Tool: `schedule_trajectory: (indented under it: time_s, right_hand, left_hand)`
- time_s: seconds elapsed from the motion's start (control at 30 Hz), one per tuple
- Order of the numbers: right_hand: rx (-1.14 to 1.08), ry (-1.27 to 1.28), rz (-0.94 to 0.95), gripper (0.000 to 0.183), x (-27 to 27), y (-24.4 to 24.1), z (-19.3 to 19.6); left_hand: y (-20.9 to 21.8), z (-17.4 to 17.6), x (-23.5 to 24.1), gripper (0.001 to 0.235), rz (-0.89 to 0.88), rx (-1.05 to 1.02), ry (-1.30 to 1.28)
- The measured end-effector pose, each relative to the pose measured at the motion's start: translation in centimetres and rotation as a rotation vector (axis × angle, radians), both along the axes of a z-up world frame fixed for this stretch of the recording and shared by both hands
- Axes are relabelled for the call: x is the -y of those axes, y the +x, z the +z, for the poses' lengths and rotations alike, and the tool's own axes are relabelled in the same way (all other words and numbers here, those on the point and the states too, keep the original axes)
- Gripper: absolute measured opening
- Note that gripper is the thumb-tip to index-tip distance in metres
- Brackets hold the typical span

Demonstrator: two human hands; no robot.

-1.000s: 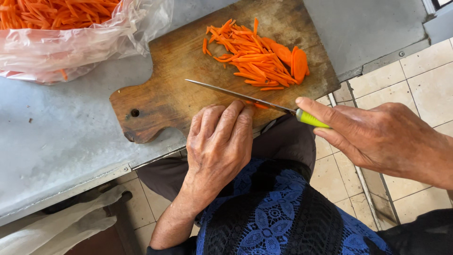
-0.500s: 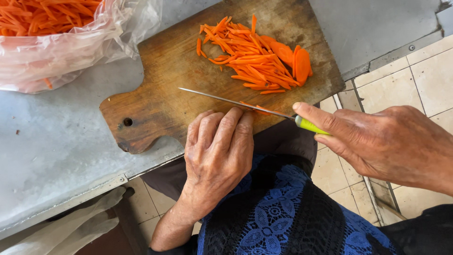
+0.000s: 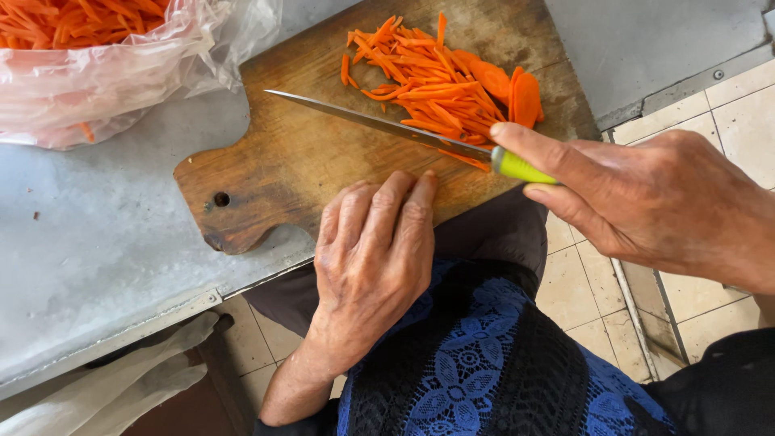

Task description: The person slices carrots into thin strips on a wooden cutting board using a knife. The sliced carrots are accumulated on the board and later transferred into a plastic bag.

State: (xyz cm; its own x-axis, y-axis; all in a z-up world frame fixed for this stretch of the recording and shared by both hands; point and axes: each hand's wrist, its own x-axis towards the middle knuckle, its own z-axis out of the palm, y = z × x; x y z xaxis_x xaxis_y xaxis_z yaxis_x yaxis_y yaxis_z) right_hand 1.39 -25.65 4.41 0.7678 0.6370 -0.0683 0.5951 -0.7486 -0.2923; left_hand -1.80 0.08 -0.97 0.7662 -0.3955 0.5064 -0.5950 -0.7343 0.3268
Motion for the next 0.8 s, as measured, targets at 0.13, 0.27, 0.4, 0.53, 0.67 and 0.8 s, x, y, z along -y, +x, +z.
schedule_trajectory:
  time_s: [0.13, 0.27, 0.4, 0.53, 0.67, 0.8]
  right_hand:
    - [-0.126, -0.128, -0.011, 0.084, 0.2, -0.5, -0.4]
    - [0.005, -0.064, 0.036, 0.083, 1.0, -0.5, -1.2]
    - [0.156, 0.112, 0.057, 0.063, 2.9, 0.2, -1.3]
    - [0.249, 0.133, 0.046, 0.063, 5.1, 1.1, -0.5]
    - [0.323, 0.202, 0.024, 0.054, 6.4, 1.3, 0.9]
    - [0.370, 0.191, -0.040, 0.053, 6.9, 1.0, 1.9]
  left_hand:
    - [0.0, 0.3, -0.4, 0.026, 0.029, -0.016, -0.010]
    - [0.3, 1.0, -1.2, 0.020, 0.037, -0.044, -0.034]
    - [1.1, 3.2, -1.8, 0.016, 0.006, -0.067, -0.025]
    - [2.7, 6.0, -1.4, 0.014, -0.123, -0.026, 0.084]
    - [5.7, 6.3, 1.0, 0.017, -0.237, 0.129, 0.173]
    - [8.9, 4.6, 3.5, 0.030, -0.324, 0.143, 0.109]
